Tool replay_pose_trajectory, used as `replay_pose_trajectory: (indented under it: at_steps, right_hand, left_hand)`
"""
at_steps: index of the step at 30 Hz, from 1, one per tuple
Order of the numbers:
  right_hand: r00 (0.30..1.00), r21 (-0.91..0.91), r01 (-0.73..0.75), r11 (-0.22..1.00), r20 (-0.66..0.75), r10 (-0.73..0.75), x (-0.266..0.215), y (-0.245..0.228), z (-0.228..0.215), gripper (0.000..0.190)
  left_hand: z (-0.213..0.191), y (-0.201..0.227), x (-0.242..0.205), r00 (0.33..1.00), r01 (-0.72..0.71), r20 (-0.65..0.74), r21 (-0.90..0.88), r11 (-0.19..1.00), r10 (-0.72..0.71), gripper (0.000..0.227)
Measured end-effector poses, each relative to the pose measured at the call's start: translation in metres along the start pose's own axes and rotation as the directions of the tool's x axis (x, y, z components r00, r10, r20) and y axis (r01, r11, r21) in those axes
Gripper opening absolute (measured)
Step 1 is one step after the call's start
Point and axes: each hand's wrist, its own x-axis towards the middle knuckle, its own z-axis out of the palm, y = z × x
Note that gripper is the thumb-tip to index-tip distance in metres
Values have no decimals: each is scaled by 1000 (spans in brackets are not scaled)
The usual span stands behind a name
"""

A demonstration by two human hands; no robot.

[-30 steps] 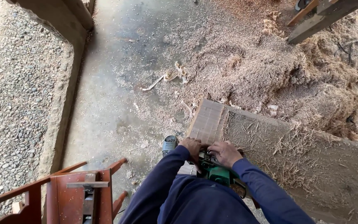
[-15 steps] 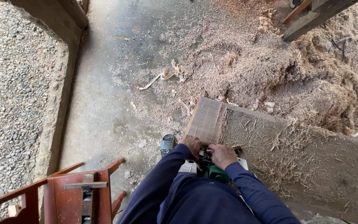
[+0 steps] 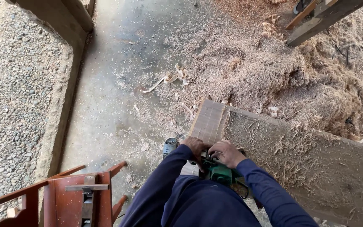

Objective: Adjusting and inspecting the blades and plate of an electric power planer.

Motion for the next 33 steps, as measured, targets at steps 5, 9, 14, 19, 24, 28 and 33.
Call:
replay_pose_trajectory:
  at_steps: [5, 9, 14, 19, 24, 28, 33]
  right_hand:
    - [992, -42, 52, 998, 119, -47, 2, 12, 7, 23]
    - [987, -117, 123, 985, 117, -109, 3, 1, 4, 21]
    - [994, -294, -47, 955, 84, 74, -7, -39, 18, 15]
    - [855, -302, -496, 814, -3, 519, -2, -48, 21, 23]
    - [969, -166, -236, 957, 29, 244, -2, -14, 5, 16]
    - [995, -130, 93, 987, 55, -87, 2, 2, 2, 18]
    - [984, -150, 123, 981, 150, -100, 5, -1, 4, 21]
  left_hand:
    - [7, -2, 2, 1000, 11, -1, 3, 1000, -11, 129]
    - [8, -3, 4, 1000, 13, -22, 10, 1000, -13, 128]
    - [-3, 6, -1, 999, 40, 30, 54, 998, -42, 132]
    - [0, 4, -1, 999, 36, 7, 40, 999, -36, 127]
    - [-1, 2, 1, 999, 33, 11, 28, 999, -33, 125]
    - [5, -2, 4, 1000, 17, -22, 17, 1000, -16, 128]
    - [6, -5, 5, 1000, 7, -21, -7, 1000, -7, 128]
